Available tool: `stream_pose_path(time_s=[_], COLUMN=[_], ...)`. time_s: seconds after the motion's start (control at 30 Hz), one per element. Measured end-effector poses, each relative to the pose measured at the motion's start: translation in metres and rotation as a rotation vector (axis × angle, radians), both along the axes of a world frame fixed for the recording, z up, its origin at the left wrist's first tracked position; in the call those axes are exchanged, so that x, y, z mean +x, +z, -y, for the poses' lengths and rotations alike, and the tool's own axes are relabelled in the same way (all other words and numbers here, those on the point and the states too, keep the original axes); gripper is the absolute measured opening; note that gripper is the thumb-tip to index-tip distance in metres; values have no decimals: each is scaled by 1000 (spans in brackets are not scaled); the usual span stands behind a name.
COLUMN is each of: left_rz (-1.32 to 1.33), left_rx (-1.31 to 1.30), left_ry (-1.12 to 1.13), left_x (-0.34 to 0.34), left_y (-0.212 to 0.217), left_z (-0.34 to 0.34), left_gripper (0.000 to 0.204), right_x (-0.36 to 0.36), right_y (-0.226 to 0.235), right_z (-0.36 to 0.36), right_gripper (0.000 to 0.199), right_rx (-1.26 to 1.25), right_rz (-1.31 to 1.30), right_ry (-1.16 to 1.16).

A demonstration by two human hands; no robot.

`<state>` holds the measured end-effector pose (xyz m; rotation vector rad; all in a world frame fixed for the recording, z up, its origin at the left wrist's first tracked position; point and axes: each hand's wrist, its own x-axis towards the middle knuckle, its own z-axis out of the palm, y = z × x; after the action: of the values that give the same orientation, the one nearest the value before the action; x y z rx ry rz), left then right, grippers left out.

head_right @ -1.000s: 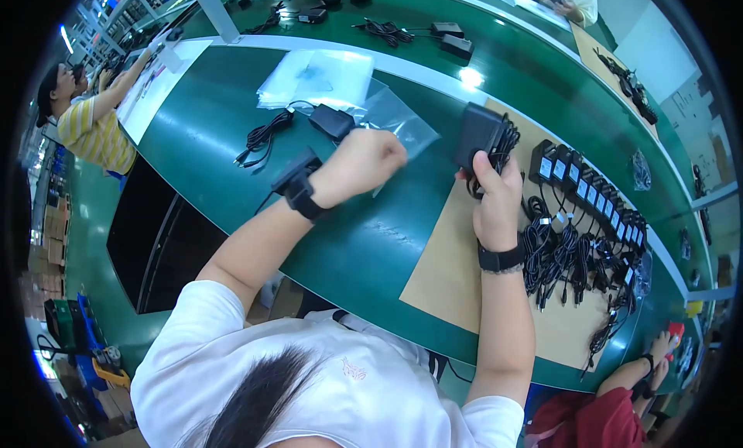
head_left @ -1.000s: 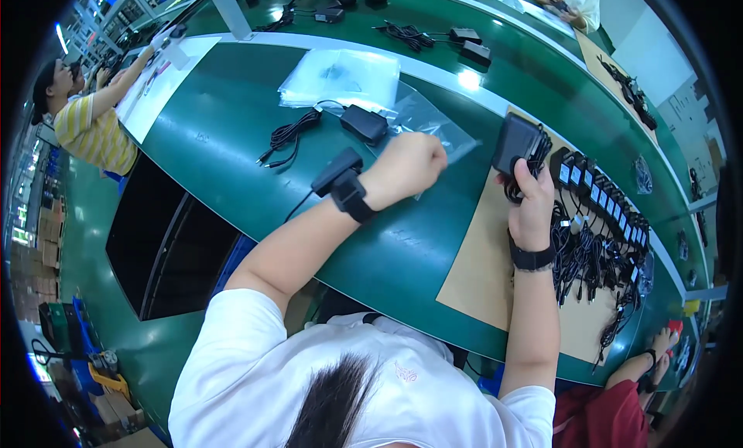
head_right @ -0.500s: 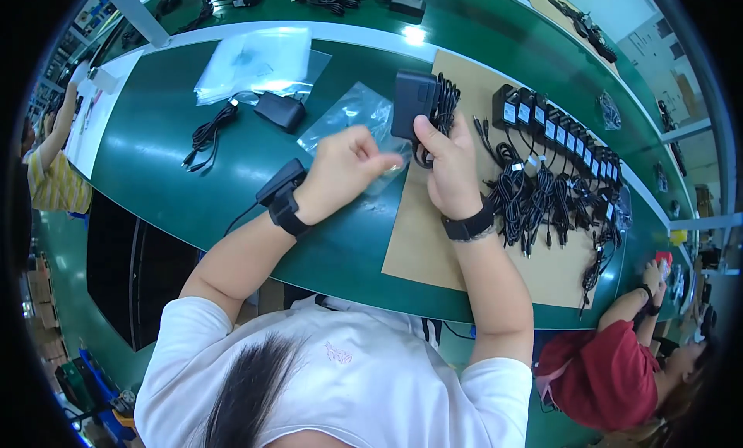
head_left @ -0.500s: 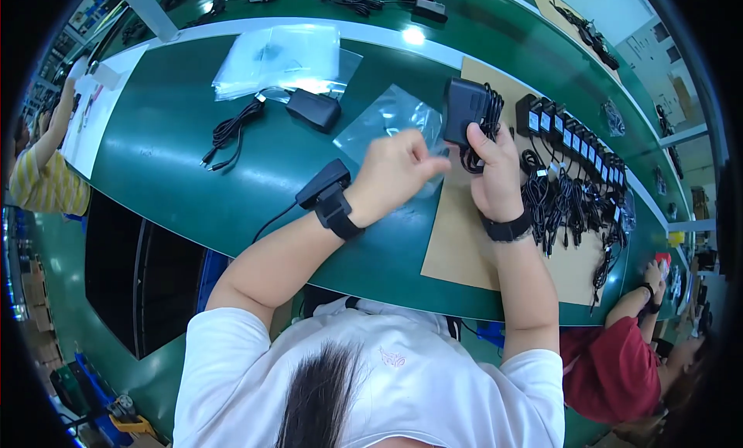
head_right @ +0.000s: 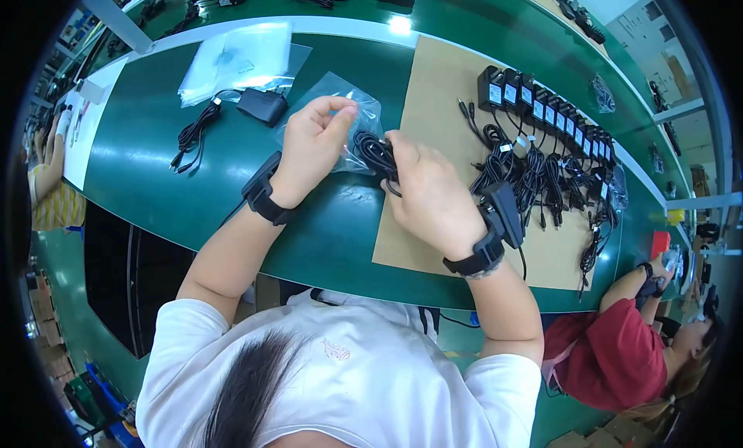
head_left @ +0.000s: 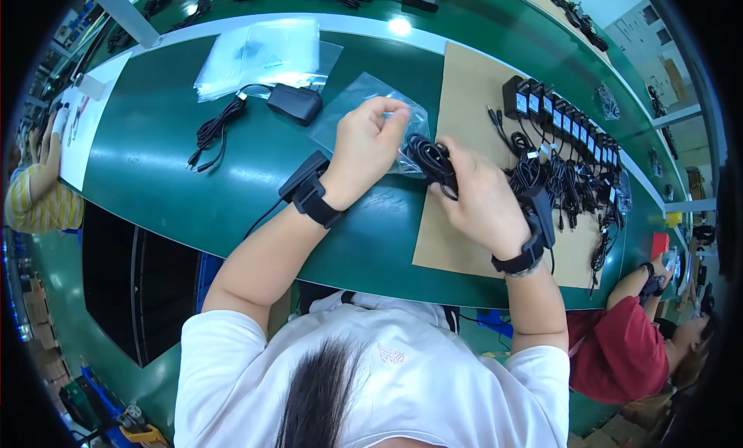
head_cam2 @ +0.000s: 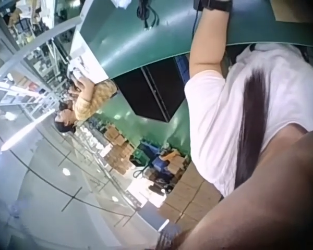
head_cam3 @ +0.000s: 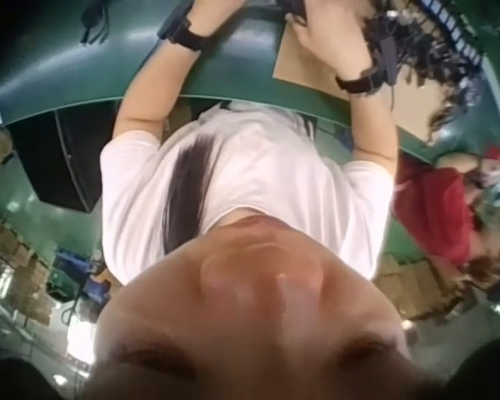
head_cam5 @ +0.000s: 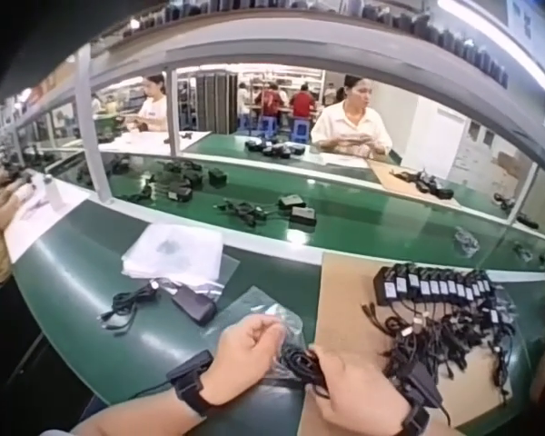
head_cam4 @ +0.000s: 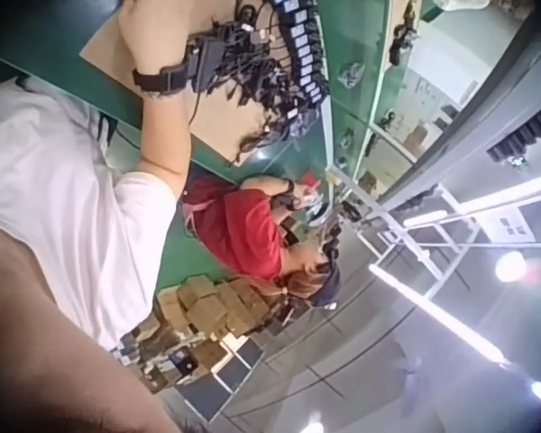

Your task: Packaging power adapters into plastic bags at an assembly station.

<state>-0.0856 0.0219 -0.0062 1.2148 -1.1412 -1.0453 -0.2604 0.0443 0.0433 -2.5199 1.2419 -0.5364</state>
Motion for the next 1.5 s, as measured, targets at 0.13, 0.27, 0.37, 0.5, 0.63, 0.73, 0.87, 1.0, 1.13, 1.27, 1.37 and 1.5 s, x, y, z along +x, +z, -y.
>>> stream_pose_path(time_s=[0.13,0.27,0.37,0.5,0.63,0.73,0.87,1.0,1.13,1.27,1.37,1.5], left_rz=[133,382,546,471,363,387,515,546,468,638,606,539], left_rx=[-61,-347,-567,-634,-679,-811,-978,-766,-648,-851,-932,-788], left_ry=[-71,-94,-31,-10,-8,70,114,4,-107,-152,-201,-202], left_x=[-5,-15,-14,-8,-13,-9,-14,-11,-17,-5,-8,-12], left_y=[2,11,14,18,17,17,28,19,28,32,38,40], left_z=[-5,-15,-14,-14,-13,-17,-22,-16,-16,-17,-14,-16], left_gripper=[16,16,12,14,14,15,11,16,21,22,24,15], right_x=[7,18,15,-1,14,34,37,25,35,48,54,58], right_y=[-8,-1,3,-2,-20,-28,-34,-14,-13,-9,-27,-28], right_z=[-1,6,25,42,35,33,32,57,57,61,77,76], right_gripper=[49,38,26,15,14,30,50,24,18,50,64,61], right_rx=[0,182,572,1116,1171,448,-110,1076,926,227,-125,327], right_rz=[-122,-186,227,1094,1498,1132,580,921,1436,1041,627,918], right_ry=[8,-54,-140,-187,-75,-104,68,-135,-105,59,106,94])
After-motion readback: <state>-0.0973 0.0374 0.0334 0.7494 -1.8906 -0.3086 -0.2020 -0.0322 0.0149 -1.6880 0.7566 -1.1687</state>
